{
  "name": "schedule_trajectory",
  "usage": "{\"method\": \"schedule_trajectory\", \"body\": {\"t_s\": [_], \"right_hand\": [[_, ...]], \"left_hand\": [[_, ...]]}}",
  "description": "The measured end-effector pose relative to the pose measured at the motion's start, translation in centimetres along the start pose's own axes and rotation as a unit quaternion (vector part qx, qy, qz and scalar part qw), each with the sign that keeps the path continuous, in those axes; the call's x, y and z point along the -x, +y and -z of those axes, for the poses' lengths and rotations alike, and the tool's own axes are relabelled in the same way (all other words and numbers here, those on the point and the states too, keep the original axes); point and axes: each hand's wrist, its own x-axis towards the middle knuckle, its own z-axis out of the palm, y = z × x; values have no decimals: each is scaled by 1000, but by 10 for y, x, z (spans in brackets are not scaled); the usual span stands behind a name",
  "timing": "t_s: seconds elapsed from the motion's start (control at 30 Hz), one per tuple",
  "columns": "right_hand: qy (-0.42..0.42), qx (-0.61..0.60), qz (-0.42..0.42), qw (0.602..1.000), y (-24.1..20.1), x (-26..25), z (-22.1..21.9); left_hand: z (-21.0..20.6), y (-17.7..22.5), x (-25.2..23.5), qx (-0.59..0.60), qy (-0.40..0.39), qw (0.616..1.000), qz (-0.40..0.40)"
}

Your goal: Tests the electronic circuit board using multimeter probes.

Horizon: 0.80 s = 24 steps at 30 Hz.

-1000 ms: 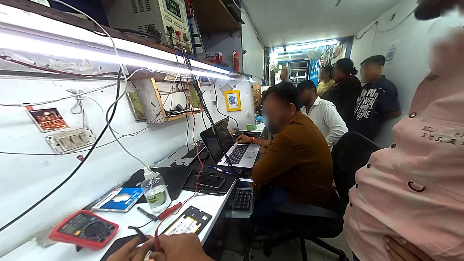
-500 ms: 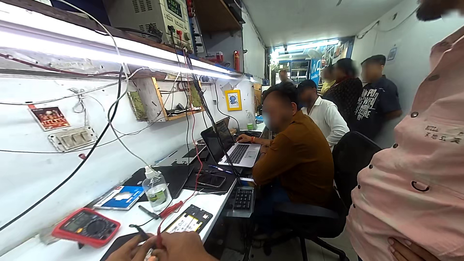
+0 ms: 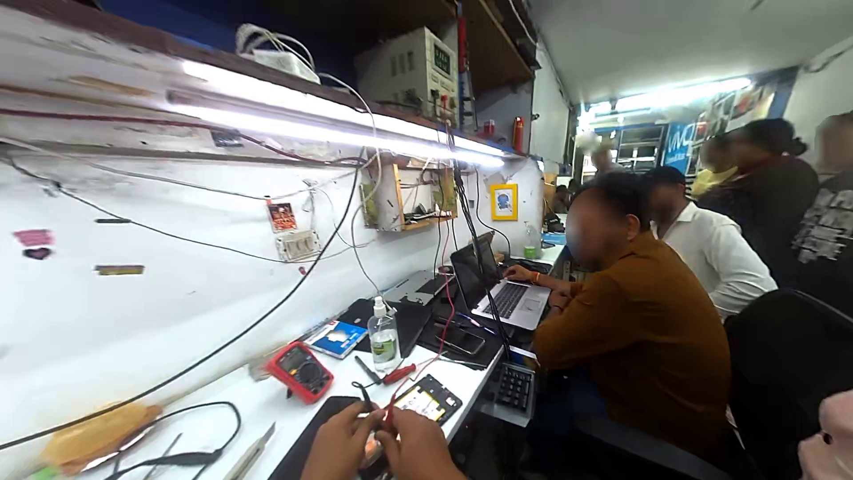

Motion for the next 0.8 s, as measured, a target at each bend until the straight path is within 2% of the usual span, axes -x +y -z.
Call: {"method": "schedule_trajectory", "body": {"t_s": [0.17, 0.4, 0.67, 0.8], "right_hand": [[21, 0, 6, 1000, 3, 2, -1], [-5, 0, -6, 1000, 9, 0, 0], [-6, 1, 2, 1000, 10, -1, 0], [-2, -5, 2, 1000, 8, 1, 0]], "left_hand": [[-2, 1, 1, 16, -9, 1000, 15], [-6, 0, 0, 23, -15, 999, 24], [-10, -4, -2, 0, 7, 1000, 13], [-8, -4, 1, -4, -8, 1000, -5]]}}
